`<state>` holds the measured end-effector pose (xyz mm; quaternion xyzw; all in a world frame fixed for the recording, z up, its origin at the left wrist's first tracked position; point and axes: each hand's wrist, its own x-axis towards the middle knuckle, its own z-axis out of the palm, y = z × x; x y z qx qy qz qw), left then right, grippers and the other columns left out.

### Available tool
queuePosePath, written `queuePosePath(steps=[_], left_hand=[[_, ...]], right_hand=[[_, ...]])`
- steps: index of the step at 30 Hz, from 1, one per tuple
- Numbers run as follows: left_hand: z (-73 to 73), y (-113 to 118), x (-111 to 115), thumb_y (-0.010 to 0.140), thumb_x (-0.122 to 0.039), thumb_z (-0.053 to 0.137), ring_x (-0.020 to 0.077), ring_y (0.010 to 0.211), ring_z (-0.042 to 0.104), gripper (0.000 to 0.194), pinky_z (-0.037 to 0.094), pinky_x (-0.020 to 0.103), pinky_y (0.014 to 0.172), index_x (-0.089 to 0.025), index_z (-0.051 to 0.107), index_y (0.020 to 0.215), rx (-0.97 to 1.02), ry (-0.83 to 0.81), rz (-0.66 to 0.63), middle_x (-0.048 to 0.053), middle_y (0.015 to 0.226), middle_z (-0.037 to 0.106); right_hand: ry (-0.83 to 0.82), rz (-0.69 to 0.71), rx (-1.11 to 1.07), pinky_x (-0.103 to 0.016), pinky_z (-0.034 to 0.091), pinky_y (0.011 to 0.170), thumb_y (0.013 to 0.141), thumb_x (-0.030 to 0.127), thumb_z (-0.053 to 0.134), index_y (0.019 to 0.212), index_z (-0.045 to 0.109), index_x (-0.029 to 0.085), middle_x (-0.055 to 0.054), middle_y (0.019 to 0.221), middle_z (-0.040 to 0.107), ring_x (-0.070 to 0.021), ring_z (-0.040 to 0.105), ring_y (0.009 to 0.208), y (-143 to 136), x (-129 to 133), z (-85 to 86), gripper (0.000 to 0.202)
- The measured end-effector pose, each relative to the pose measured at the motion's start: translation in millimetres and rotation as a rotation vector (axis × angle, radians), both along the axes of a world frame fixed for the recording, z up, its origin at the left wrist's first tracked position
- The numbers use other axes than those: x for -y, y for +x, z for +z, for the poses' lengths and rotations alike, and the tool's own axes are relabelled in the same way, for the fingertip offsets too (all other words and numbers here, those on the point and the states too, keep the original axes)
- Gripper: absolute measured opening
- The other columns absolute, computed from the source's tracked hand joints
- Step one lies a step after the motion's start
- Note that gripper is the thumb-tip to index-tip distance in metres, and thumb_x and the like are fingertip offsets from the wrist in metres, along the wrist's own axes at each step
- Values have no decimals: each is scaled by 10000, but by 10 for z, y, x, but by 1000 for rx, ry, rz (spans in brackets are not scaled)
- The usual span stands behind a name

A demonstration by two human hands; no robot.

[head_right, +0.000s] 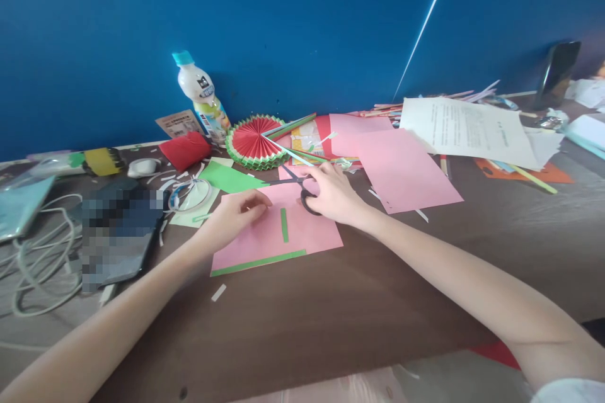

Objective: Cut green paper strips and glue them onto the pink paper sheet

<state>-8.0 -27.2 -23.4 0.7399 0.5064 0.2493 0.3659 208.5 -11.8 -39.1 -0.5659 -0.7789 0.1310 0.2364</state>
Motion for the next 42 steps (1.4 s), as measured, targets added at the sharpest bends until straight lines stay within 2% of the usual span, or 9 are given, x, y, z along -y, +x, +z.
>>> queuePosePath(steps=[5,10,15,19,23,26,34,39,42], left_hand=[[-86,94,97,773,-170,497,211,1043,510,268,393,363,918,-209,593,1020,-180,235,-224,65,1128,568],[-147,94,92,808,-180,472,222,1070,468,234,376,399,943,-214,596,1004,-279,307,-329,72,1177,511],[-164,89,81,789,-173,498,216,1061,461,120,380,387,935,-185,567,887,-266,321,-322,76,1167,496],[-167,90,84,772,-178,517,206,994,469,33,393,372,891,-185,540,794,-248,322,-318,63,1068,522],[-148,83,85,773,-213,520,194,901,461,24,383,361,840,-190,522,768,-207,311,-289,40,927,555],[-129,81,86,777,-229,510,171,797,464,42,383,329,769,-196,500,754,-135,220,-200,6,785,549],[-104,89,99,775,-185,497,147,777,493,23,376,273,696,-199,505,791,-4,166,-59,-2,804,574],[-84,81,115,779,-177,534,157,759,484,65,368,275,692,-195,515,719,-100,318,-5,0,748,605],[-106,59,120,812,-182,510,165,742,466,100,363,285,693,-192,514,712,-206,525,-4,9,737,615]], right_hand=[[33,-46,143,-451,368,837,657,284,569,1180,523,197,-108,981,492,-325,427,1022,84,-87,-78,533],[113,4,234,-399,391,805,745,283,503,1135,557,175,-114,967,536,-287,483,956,109,-84,-53,409],[244,-32,348,-411,382,778,785,285,480,1093,579,155,-138,1013,523,-301,464,950,86,-32,-34,349],[317,78,193,-408,370,812,794,198,459,956,610,170,-119,988,519,-266,451,941,3,34,-24,224],[138,364,-108,-361,379,830,827,220,468,834,592,187,-65,883,549,-201,486,903,-93,114,2,128],[-7,485,-216,-335,393,771,838,320,508,752,571,184,-38,799,588,-177,509,814,-145,172,10,173],[108,352,-325,-296,430,698,838,201,496,829,647,189,-39,802,634,-155,552,750,-188,229,-116,151],[228,311,-440,-293,456,654,839,231,514,836,682,195,-48,794,673,-160,589,722,-196,265,-129,172],[154,289,-504,-299,463,671,828,250,531,850,684,187,-56,834,687,-169,608,743,-205,297,-93,166]])
